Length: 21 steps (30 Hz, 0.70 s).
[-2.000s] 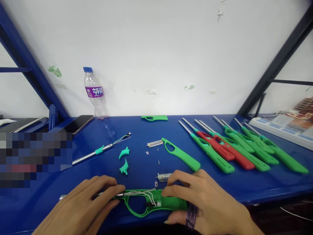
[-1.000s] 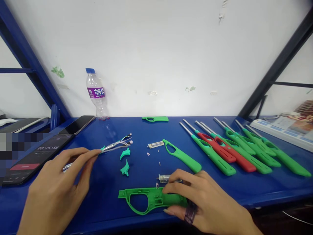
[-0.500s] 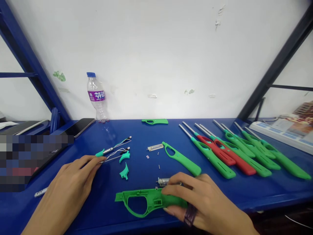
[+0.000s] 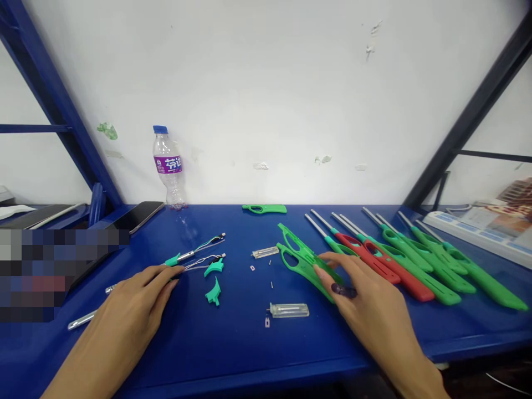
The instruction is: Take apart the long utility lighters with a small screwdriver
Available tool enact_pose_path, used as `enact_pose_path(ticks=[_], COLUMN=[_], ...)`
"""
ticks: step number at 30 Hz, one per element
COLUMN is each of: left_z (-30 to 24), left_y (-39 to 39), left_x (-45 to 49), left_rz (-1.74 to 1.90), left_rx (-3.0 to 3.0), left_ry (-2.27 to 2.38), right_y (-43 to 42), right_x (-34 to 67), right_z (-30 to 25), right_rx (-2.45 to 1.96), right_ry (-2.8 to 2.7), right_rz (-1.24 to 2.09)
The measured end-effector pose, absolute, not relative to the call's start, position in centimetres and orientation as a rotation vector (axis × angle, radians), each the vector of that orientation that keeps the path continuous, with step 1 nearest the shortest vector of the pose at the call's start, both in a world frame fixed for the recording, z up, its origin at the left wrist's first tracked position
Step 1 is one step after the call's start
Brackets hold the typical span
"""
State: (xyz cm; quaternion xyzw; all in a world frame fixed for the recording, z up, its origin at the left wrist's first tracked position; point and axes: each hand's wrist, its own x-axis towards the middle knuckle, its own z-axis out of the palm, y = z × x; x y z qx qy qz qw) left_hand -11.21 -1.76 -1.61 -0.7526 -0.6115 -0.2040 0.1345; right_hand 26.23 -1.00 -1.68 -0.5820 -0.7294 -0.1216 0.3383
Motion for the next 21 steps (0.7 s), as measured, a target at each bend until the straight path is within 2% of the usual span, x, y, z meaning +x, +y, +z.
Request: enact_pose_path(ticks=[4, 11, 21], left_z=[-1.39, -1.19, -1.52], left_y=[-1.92, -2.16, -2.15], left_x=[-10.85, -10.73, -11.07], left_rz=[-0.565, -0.562, -0.608], left_rx=[-2.186, -2.194, -2.183], left_ry=[-1.748, -1.742, -1.756], right_y=[-0.61, -1.35, -1.32], right_x=[26.94, 26.09, 26.1], right_z=[-2.06, -1.99, -2.4], right_rx=[-1.685, -1.516, -1.508], right_ry=[-1.944, -2.087, -2.075], right_rz=[-0.406, -0.327, -0.346])
